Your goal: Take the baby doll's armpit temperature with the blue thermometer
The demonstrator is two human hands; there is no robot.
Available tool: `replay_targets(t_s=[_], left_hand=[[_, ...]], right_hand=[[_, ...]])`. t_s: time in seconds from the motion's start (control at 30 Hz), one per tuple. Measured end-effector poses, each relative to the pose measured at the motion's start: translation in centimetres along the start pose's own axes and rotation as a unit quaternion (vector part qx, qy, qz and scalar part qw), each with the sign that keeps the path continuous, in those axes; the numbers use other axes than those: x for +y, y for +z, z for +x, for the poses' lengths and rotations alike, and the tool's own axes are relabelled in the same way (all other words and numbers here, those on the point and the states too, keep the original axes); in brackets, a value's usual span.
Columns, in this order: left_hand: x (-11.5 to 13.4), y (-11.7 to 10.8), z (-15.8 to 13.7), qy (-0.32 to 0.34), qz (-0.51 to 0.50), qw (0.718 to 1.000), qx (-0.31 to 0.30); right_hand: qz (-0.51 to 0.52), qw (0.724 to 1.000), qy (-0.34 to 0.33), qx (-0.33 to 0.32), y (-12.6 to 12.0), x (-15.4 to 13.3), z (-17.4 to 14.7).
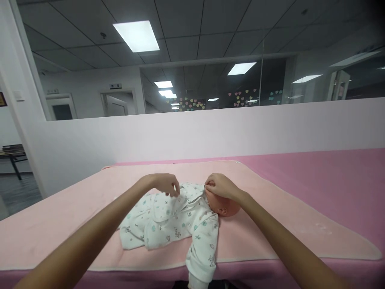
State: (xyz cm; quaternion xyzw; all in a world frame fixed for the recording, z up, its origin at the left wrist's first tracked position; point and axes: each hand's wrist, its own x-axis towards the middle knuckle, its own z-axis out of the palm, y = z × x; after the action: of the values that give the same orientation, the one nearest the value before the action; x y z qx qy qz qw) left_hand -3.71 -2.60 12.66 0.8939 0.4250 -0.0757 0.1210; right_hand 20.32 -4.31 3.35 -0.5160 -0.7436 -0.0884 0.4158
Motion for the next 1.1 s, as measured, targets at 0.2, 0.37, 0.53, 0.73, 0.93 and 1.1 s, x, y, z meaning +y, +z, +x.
replay_targets(t_s=[0.2, 0.37, 0.53, 0.73, 0.93, 1.1], left_hand=[[-3.2, 5.9, 9.3, -0.122, 0.052, 0.963, 0.234], [-5.4, 8.9, 12.1, -0.173, 0.005, 0.957, 0.232], [-6.3, 9.3, 11.9, -0.216, -0.039, 0.946, 0.238], [-6.5, 9.3, 11.6, -0.281, -0.082, 0.922, 0.254], [-6.7, 9.5, 11.3, -0.295, -0.100, 0.920, 0.238], [-6.8, 9.5, 11.0, -0.291, -0.110, 0.922, 0.232]], right_hand=[[0.148, 0.974, 0.131, -0.108, -1.6, 2.4, -0.6], [0.295, 0.931, 0.199, -0.085, -0.5, 4.5, -1.0], [0.495, 0.798, 0.335, -0.079, 0.4, 6.4, -2.0], [0.659, 0.616, 0.416, -0.115, 2.0, 7.0, -4.3], [0.705, 0.575, 0.396, -0.126, 2.0, 6.2, -5.0], [0.676, 0.595, 0.434, -0.012, 2.8, 8.6, -5.0]])
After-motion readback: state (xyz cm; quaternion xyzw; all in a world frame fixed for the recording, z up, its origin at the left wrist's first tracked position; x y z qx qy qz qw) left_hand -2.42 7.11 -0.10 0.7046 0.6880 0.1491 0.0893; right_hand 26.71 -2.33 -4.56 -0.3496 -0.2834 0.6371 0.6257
